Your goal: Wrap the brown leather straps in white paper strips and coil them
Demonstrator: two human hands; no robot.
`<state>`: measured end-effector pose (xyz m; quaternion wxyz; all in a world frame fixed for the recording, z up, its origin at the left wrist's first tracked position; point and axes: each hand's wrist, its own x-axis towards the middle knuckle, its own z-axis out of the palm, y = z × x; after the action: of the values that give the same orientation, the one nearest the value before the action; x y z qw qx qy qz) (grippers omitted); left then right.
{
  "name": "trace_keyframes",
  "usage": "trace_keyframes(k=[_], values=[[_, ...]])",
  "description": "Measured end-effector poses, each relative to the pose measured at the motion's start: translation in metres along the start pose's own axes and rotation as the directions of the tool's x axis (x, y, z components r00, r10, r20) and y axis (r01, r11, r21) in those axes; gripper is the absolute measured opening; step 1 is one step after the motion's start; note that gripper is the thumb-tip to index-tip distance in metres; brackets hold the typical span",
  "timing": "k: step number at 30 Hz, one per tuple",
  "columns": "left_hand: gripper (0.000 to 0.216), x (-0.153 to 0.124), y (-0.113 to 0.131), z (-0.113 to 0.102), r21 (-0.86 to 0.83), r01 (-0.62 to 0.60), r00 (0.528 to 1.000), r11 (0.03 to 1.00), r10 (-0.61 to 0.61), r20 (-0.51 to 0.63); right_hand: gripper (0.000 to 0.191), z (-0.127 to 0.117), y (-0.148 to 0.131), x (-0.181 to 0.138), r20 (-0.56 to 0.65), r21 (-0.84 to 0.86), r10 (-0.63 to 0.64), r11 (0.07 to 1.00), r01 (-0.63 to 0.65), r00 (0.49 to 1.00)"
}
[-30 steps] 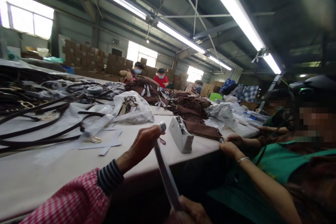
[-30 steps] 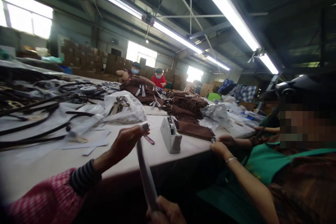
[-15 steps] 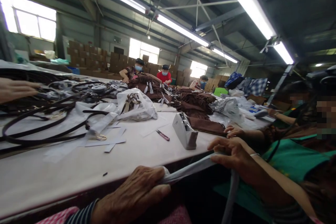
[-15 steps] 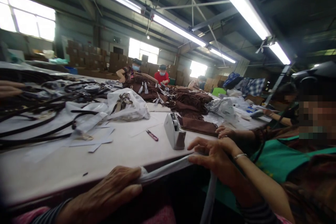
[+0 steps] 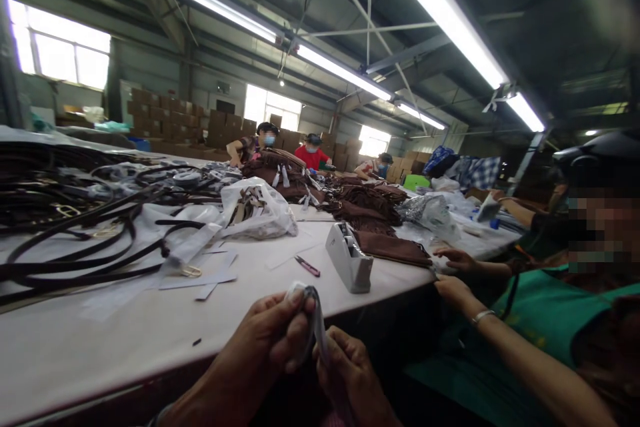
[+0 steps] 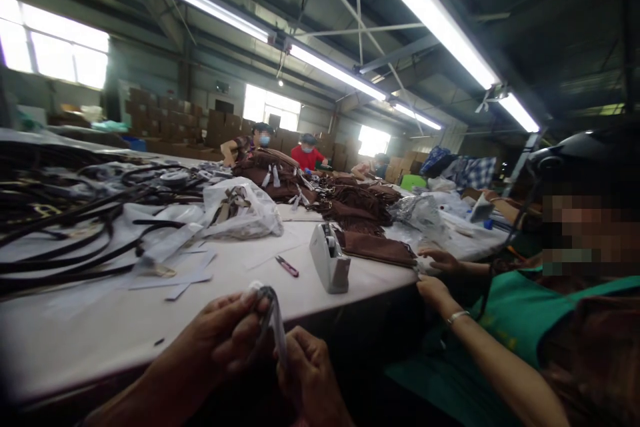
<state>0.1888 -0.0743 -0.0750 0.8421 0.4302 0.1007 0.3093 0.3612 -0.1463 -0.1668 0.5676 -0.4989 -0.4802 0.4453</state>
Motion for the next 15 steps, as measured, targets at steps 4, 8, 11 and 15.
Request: trace_keyframes(k=[4, 8, 11, 15], values=[[0.035, 0.015, 0.011, 0.006, -0.235, -0.019, 0.999, 0.972, 0.009, -0.045, 0.059, 0.027, 0.010, -0.010, -0.269, -0.187, -0.264, 0.958, 0.218, 0.926], [0.036, 0.018, 0.010, 0.017, -0.140, -0.102, 0.994, 0.985, 0.106, 0.017, 0.056, -0.008, -0.026, -0.011, -0.137, -0.148, -0.128, 0.983, 0.107, 0.982], [0.033, 0.023, -0.007, 0.012, 0.192, -0.199, 0.976, 0.961, 0.211, -0.046, 0.048, -0.080, -0.084, 0.001, -0.006, -0.222, -0.063, 0.973, 0.060, 0.998], [0.031, 0.020, -0.047, -0.024, 0.725, -0.403, 0.875, 0.558, 0.466, 0.128, 0.069, -0.159, -0.143, 0.022, -0.014, -0.266, -0.080, 0.961, 0.073, 0.997]])
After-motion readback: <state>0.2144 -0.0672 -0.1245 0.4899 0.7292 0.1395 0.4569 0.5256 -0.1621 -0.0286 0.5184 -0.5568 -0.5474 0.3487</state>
